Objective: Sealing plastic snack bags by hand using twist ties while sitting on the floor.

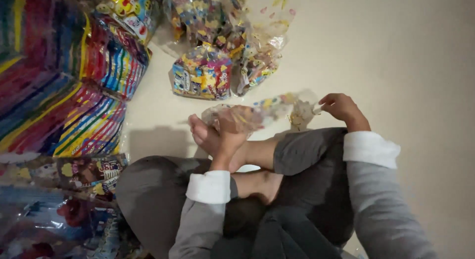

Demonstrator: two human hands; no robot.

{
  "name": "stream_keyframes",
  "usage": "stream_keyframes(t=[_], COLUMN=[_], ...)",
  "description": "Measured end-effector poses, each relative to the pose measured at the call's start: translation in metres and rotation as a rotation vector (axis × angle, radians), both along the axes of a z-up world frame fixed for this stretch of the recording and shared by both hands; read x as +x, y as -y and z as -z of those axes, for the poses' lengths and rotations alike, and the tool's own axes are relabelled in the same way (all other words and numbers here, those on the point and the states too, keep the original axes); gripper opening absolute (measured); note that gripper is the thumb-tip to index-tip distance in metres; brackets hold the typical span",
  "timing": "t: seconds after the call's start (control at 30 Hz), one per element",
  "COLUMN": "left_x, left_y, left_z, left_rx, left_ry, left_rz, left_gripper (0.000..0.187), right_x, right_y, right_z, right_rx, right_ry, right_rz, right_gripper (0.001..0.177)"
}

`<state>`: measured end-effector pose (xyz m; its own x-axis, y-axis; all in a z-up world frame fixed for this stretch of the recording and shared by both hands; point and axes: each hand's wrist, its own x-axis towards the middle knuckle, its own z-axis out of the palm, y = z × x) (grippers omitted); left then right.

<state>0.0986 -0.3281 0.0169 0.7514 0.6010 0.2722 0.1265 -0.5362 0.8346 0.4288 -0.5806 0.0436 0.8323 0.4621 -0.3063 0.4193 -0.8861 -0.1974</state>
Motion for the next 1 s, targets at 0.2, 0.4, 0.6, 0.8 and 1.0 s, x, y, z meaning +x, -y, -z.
stream_keyframes(t=[0.2, 0.4, 0.6, 0.8, 1.0], left_x=[0.023, 0.013, 0.000, -0.007, -0.008], left_y=[-0.016, -0.008, -0.002, 0.003, -0.001], left_z=[0.067, 0.057, 0.017, -0.026, -0.042], left_rx=[-0.131, -0.044, 0.432, -0.023, -0.395], left_ry=[-0.430, -0.397, -0.436, 0.154, 0.505], left_rz=[-0.156, -0.142, -0.070, -0.133, -0.025], left_gripper=[0.045, 0.043, 0.029, 0.017, 0.017], right_x=[-0.012, -0.019, -0.026, -0.012, 0.019], right_y=[-0.032, -0.063, -0.085, -0.076, -0.042], right_z=[0.009, 0.045, 0.065, 0.108, 0.078], right_rx=[-0.169, -0.247, -0.312, -0.322, 0.247], right_ry=[-0.032, 0.048, 0.389, 0.630, -0.132], right_rz=[-0.070, -0.322, -0.594, -0.890, -0.260], right_gripper=[0.024, 0.025, 0.035, 0.014, 0.033])
